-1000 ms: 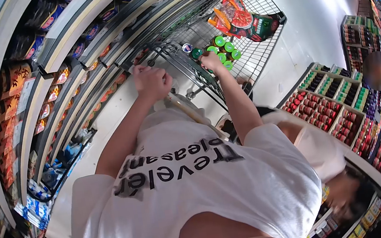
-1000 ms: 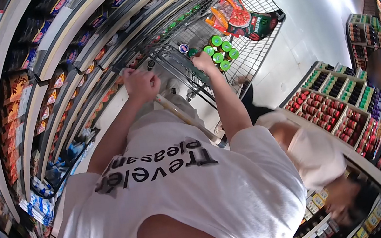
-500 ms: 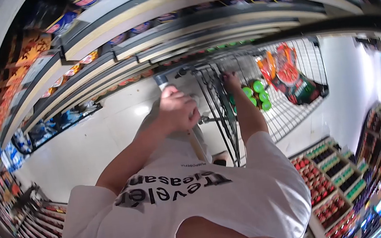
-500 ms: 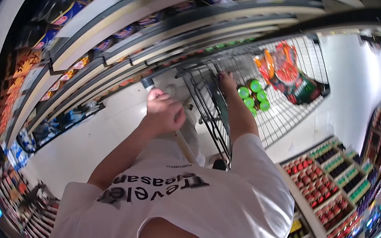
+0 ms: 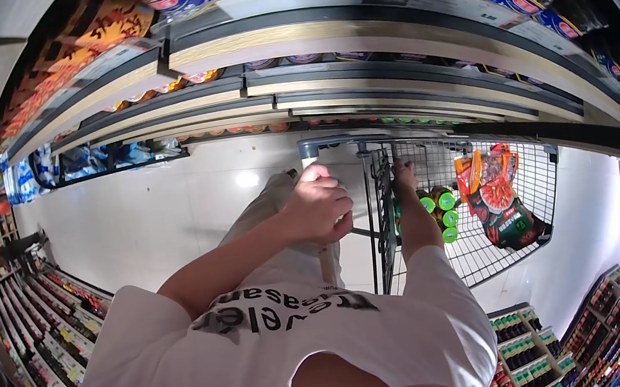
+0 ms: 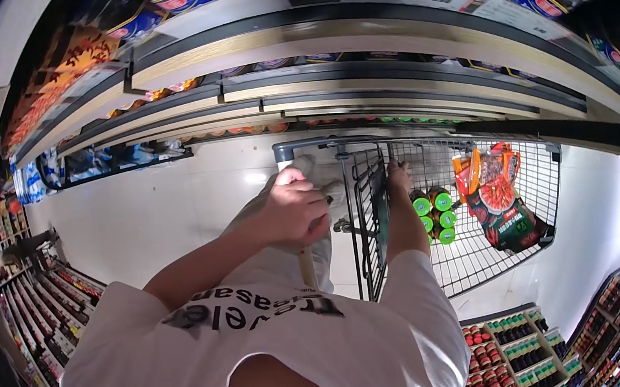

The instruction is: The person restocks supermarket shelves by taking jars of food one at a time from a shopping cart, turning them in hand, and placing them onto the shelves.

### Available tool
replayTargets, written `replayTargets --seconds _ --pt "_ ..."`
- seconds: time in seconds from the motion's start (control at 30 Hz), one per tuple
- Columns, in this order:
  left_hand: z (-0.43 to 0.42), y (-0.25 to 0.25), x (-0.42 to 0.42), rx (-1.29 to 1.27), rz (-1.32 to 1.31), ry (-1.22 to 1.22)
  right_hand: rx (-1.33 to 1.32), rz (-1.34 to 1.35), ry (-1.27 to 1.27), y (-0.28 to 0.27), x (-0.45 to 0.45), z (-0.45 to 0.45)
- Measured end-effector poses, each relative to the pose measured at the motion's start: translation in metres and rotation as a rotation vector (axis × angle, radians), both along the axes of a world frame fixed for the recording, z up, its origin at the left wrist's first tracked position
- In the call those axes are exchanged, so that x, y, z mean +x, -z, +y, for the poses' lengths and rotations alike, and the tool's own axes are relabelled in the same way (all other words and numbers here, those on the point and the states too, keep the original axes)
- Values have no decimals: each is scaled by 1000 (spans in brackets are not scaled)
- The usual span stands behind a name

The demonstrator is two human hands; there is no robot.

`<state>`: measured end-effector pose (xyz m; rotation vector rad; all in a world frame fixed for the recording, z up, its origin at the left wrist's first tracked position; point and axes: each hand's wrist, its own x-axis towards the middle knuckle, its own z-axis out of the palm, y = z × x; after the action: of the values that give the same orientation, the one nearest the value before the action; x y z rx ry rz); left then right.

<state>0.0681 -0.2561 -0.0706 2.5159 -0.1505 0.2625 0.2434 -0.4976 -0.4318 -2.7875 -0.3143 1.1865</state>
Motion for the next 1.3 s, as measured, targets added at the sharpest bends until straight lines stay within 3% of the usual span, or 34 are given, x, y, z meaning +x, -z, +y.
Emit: replayTargets --seconds 0.23,0.37,0.43,0.6,0.63,0.7,0.73,0.9,0.97,1.03,1.1,1.17,1.3 --pt "0 3 -2 -8 -10 12 69 -293 59 -59 -5 -7" --pt "1 8 -2 6 -66 34 176 -451 270 -101 -15 -20" --pt "0 9 -3 64 -55 31 531 -618 293 -129 -22 -34" --pt "-7 18 -6 136 -22 12 750 -752 428 -214 -35 -47" --pt "-8 22 -6 124 -34 14 960 -682 501 -211 -32 -56" --pt "-12 27 -9 23 -137 -32 1115 -539 677 -279 -47 -39" --pt "-12 24 -12 28 -134 -29 1183 -610 654 -284 -48 -40" --pt "-8 2 -20 -221 -38 28 1321 -585 670 -397 -74 -4" --pt "-6 -6 -28 -681 74 -18 1425 -493 610 -426 -84 6" --pt "-8 -15 -44 -812 87 -45 1444 -405 618 -442 -95 11" --pt "-8 -33 -59 -938 94 -71 1604 -59 637 -457 -105 23" --pt "-2 -66 -75 -1192 303 -39 1709 156 582 -468 -115 40" --pt "9 -118 -97 -1317 441 41 1823 527 507 -486 -134 77"
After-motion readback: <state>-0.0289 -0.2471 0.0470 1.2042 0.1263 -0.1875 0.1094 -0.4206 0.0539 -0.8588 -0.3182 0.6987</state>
